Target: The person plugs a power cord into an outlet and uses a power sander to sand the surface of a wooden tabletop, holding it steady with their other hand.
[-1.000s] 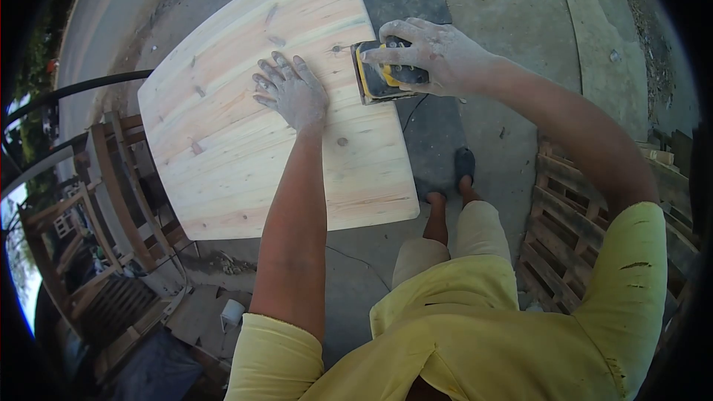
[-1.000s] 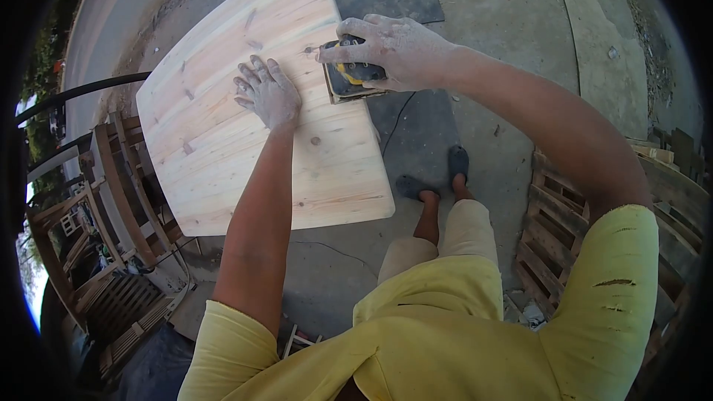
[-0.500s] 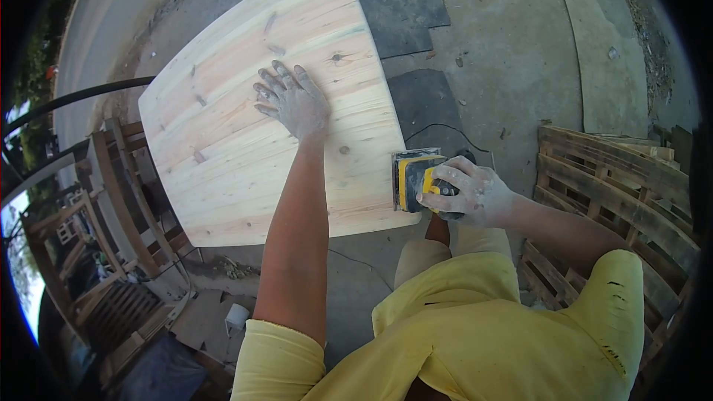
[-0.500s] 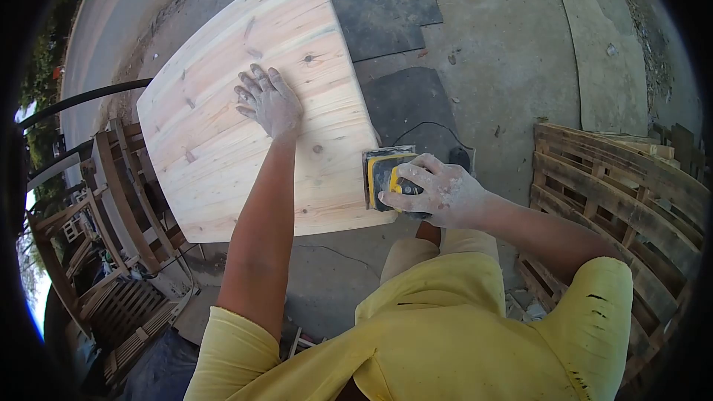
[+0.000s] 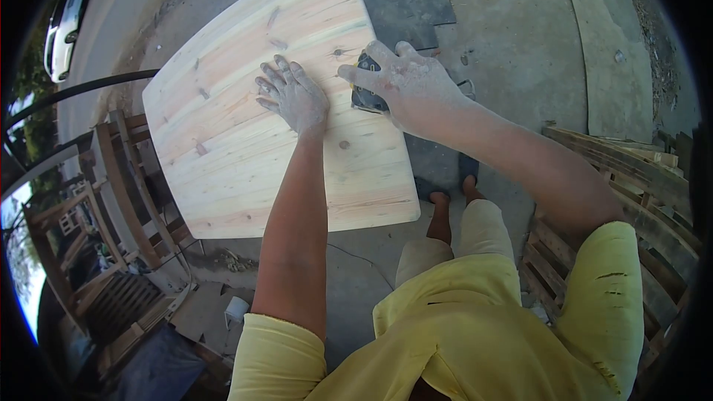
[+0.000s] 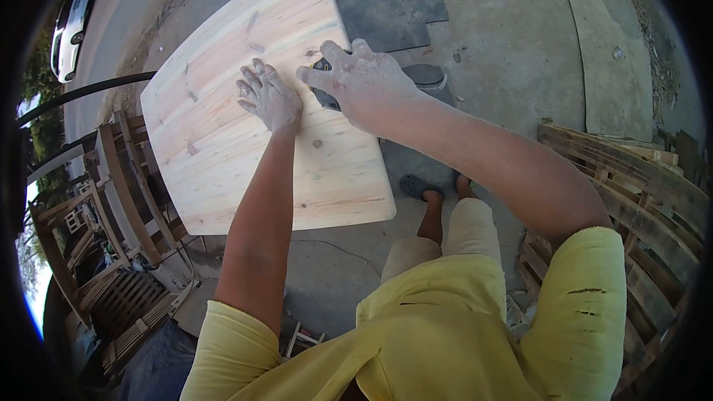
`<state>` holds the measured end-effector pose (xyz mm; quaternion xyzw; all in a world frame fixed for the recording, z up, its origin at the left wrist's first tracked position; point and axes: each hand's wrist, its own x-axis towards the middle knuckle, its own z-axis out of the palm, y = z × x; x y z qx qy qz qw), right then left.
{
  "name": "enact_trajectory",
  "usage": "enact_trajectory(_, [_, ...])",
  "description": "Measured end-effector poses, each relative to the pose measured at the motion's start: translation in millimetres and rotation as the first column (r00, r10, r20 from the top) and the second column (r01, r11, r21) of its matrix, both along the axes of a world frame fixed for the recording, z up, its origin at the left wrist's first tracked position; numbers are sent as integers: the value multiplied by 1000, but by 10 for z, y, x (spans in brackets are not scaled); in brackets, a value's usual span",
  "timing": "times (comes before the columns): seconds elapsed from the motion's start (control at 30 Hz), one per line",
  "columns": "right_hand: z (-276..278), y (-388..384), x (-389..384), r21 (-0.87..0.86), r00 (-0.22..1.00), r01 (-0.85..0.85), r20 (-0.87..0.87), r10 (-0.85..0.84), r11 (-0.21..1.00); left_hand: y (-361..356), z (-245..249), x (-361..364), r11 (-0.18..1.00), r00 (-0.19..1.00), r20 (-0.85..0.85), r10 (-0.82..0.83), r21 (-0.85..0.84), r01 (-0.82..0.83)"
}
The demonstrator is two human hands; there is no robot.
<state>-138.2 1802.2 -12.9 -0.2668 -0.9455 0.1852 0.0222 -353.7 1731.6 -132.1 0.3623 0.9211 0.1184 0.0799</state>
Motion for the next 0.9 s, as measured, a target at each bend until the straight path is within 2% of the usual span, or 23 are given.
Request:
enact_trajectory(0.1, [108,-655,356,-103,947,-307,61,314,946,-5,-40,-24,1000,1000,-26,-8,-1,8])
enact_trajectory(0.17, [81,-981,614,-198,879,-467,2,477,862,-20,-29,-8,1000,1000,-24,-15,9,15])
enact_trajectory(0.27, [53,-847,789,-223,887,-445,19,460,867,-25,-111,-36,1000,995,-99,-21,-7,21])
enact_trajectory(0.3, [21,-680,766,-230,923,-367,27,383,901,-34,-117,-36,1000,995,-98,-19,-10,18])
enact_trajectory(0.33, [-101,-527,726,-107,962,-273,-31,271,956,-35,-122,-31,1000,995,-98,-13,-17,12])
enact_trajectory(0.37, [3,-281,595,-134,981,-182,42,189,974,-5,-112,-31,1000,995,-100,-7,-17,5])
enact_trajectory(0.43, [-268,168,367,99,993,-25,-116,36,995,1,-114,-37,1000,994,-106,-10,-20,8])
enact_trajectory(0.5, [-571,644,78,156,952,186,-273,-139,970,-3,-122,-31,999,994,-112,-14,-30,11])
enact_trajectory(0.57, [-323,1012,-42,-200,890,347,-239,-389,916,-5,-111,-24,1000,993,-120,-17,-21,15])
enact_trajectory(0.6, [-571,1175,-60,-211,887,352,-237,-397,912,-2,-108,-27,999,992,-122,-25,-32,21])
enact_trajectory(0.63, [-919,1328,-50,-402,766,384,-364,-530,831,2,-111,-28,999,991,-131,-24,-35,20])
enact_trajectory(0.67, [-1013,1301,-13,-580,607,365,-445,-658,728,2,-130,-28,999,990,-138,-21,-36,16])
enact_trajectory(0.7, [-1110,1213,88,-584,604,368,-442,-664,723,23,-148,-38,999,990,-138,-27,-42,21])
enact_trajectory(0.77, [-1214,818,345,-822,579,426,-75,-812,380,-10,-170,-53,999,986,-161,-35,-18,32])
enact_trajectory(0.83, [-1299,330,655,-938,548,230,-97,-831,261,11,-174,-57,999,985,-168,-38,-14,36])
enact_trajectory(0.9, [-1466,-136,959,-998,519,47,-19,-854,51,-11,-182,-52,999,985,-170,-34,-16,32])
